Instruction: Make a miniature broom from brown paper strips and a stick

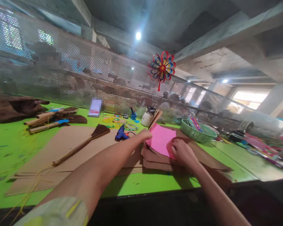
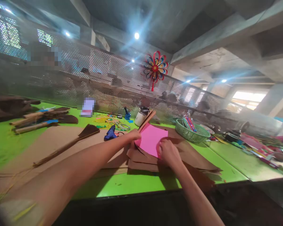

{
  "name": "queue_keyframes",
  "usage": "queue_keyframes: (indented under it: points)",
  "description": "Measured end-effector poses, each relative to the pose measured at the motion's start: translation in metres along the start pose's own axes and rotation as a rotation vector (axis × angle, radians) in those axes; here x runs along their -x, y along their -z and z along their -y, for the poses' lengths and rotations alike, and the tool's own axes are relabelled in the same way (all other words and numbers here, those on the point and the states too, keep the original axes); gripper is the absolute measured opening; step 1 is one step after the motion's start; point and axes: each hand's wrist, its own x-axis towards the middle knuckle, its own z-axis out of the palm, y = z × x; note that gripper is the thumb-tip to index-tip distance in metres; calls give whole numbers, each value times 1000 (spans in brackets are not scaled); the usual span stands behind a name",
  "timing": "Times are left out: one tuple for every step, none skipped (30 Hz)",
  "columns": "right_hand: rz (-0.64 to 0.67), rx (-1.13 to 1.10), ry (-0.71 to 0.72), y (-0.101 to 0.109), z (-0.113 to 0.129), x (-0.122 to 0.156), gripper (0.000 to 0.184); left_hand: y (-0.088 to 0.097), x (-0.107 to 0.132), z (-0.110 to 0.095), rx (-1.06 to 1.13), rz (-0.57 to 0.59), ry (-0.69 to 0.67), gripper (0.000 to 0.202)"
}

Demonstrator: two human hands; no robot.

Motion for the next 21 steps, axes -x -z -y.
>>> queue_keyframes:
  points:
    - [23,6,5,-6,7,-7,29,-2,2,-1,-15,-14,16,42]
    - [52,9,11,-13,13,-14,26,-2,4,-2,-28,-38,20,49]
    - [78,8,17,-19,19,-19,23,-1,8,-5,-36,-70,9,55]
    - [102,10,21,-25,24,-23,21,1,12,-7,-42,-110,-18,60]
    - [122,12,23,-31,29,-26,20,6,16,-9,-48,-156,-59,62]
    - [136,15,22,-35,33,-28,20,13,21,-10,-52,-200,-105,61]
    - [146,17,18,-37,35,-28,20,21,26,-10,-63,-259,-169,58]
    - [151,17,14,-38,36,-27,21,30,30,-6,-76,-314,-227,54]
    - [155,15,6,-37,36,-26,22,40,34,0,-93,-355,-252,49]
    - [155,8,-2,-34,34,-24,22,51,38,9,-153,-393,-280,43]
    - [151,-1,-11,-30,32,-23,23,62,42,20,-175,-378,-265,38]
    - [143,-13,-24,-25,28,-22,24,71,47,32,-189,-355,-237,31]
    - [132,-27,-38,-19,24,-22,26,80,51,45,-199,-328,-220,26]
    - [121,-42,-54,-13,20,-22,26,87,56,57,-204,-302,-220,23]
    - [114,-59,-70,-8,16,-22,26,92,62,67,-203,-276,-228,21]
    - [110,-79,-82,-2,12,-22,25,94,68,74,-195,-249,-239,20]
    - [108,-100,-96,2,10,-23,24,96,75,79,-181,-225,-253,20]
    - [108,-124,-108,6,8,-23,22,95,81,81,-163,-205,-267,21]
    - [107,-149,-120,9,8,-23,21,93,87,80,-145,-190,-279,22]
    - [104,-175,-135,11,9,-23,20,90,93,76,-119,-180,-294,23]
    - [95,-204,-152,14,10,-23,20,87,98,71,-87,-171,-315,24]
